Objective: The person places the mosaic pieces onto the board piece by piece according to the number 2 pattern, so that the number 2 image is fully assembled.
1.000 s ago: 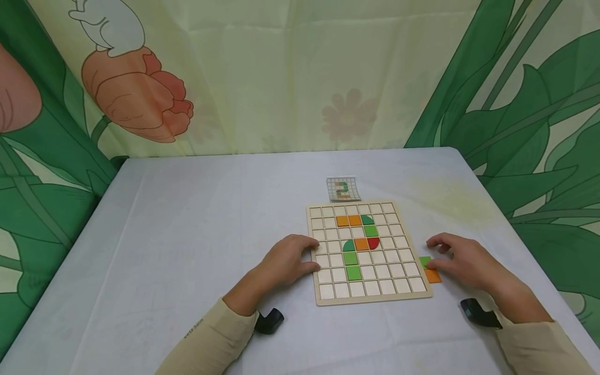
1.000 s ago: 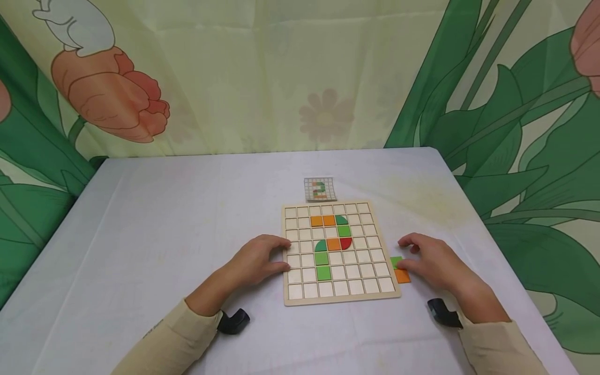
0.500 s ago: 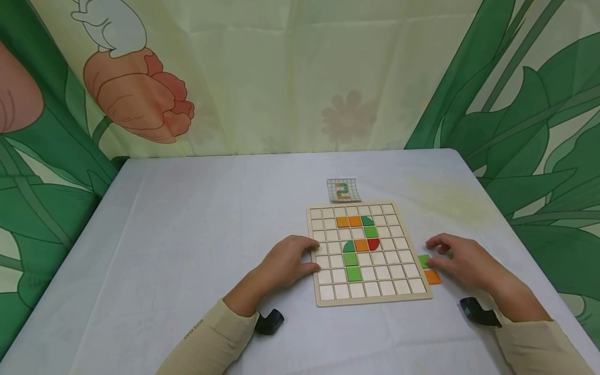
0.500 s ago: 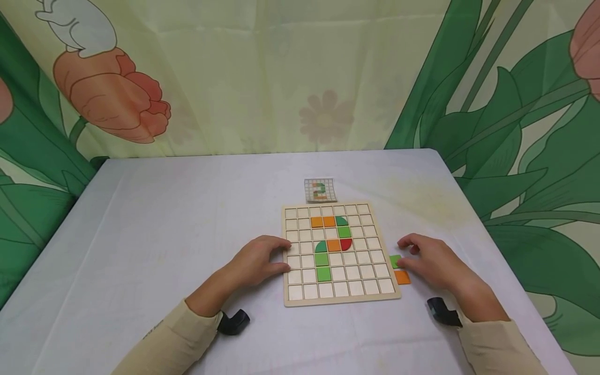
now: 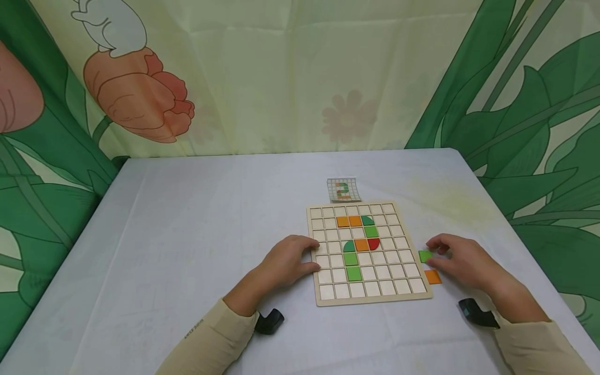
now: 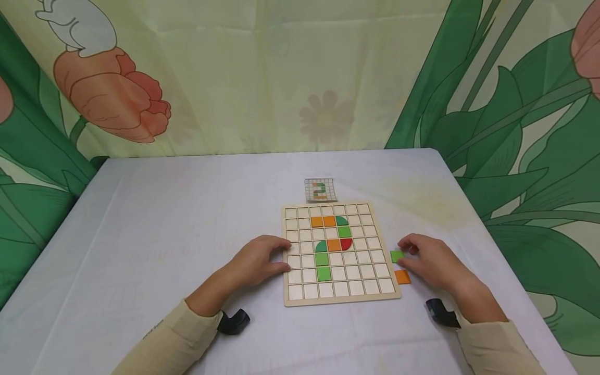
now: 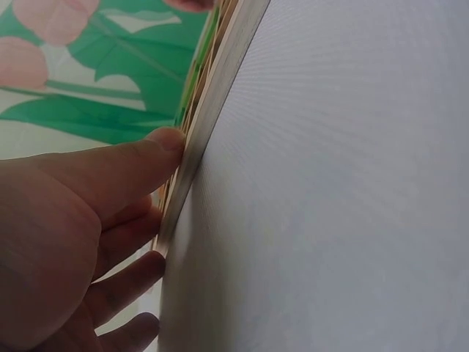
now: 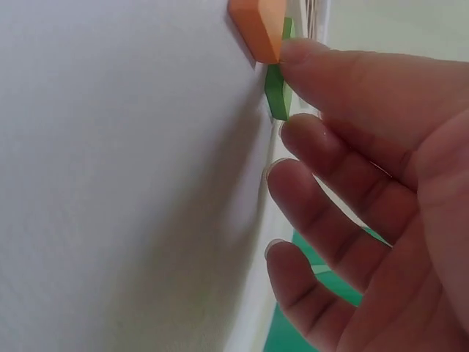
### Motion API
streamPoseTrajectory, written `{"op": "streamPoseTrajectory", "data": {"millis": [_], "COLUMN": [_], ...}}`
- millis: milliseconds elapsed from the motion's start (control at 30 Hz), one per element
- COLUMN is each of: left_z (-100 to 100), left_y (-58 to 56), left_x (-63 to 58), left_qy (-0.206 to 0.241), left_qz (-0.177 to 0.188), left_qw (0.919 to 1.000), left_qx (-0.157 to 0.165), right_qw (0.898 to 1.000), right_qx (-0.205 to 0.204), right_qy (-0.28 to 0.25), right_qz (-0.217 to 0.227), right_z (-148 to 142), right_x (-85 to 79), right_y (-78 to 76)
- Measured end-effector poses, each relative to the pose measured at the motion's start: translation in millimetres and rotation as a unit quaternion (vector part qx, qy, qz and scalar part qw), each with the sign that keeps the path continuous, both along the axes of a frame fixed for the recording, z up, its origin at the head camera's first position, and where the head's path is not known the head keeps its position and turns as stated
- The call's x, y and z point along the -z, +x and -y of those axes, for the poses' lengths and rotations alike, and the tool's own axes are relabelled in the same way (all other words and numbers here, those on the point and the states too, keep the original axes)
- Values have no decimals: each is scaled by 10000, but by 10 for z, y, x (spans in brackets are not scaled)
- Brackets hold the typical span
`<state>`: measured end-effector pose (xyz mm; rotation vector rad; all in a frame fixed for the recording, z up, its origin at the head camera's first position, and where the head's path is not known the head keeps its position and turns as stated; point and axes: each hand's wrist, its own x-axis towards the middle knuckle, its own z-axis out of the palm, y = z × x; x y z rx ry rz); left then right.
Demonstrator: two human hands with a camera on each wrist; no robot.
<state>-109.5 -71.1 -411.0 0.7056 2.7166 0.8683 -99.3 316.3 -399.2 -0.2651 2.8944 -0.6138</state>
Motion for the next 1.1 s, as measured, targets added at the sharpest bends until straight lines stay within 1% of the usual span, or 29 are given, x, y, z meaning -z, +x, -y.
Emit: {"op": "streamPoseTrajectory", "data": {"millis": [167, 267, 533, 800, 1100], "left_z": [-3, -2, 3, 5, 0], "left_y": [-1, -3, -9, -12, -17], "left_x": [-1, 6, 18, 1, 20], "left_qy": [-7, -15, -46, -29, -68], "left_qz": [52, 61, -38, -19, 19], "left_qw": [10000, 10000, 10000, 10000, 10000], "left_qx": [-11, -11, 25, 25, 12], "right_qw": [10000, 10000, 10000, 9999, 10000], "right_qx": [-35, -44, -31, -111, 25], "right_qy": [56, 70, -13, 28, 45], "right_qz": [-65, -29, -32, -114, -38], "right_z": [3, 3, -5, -6, 5], "right_x": [1, 0, 1, 0, -4], "right_y": [1, -6, -23, -42, -37]}}
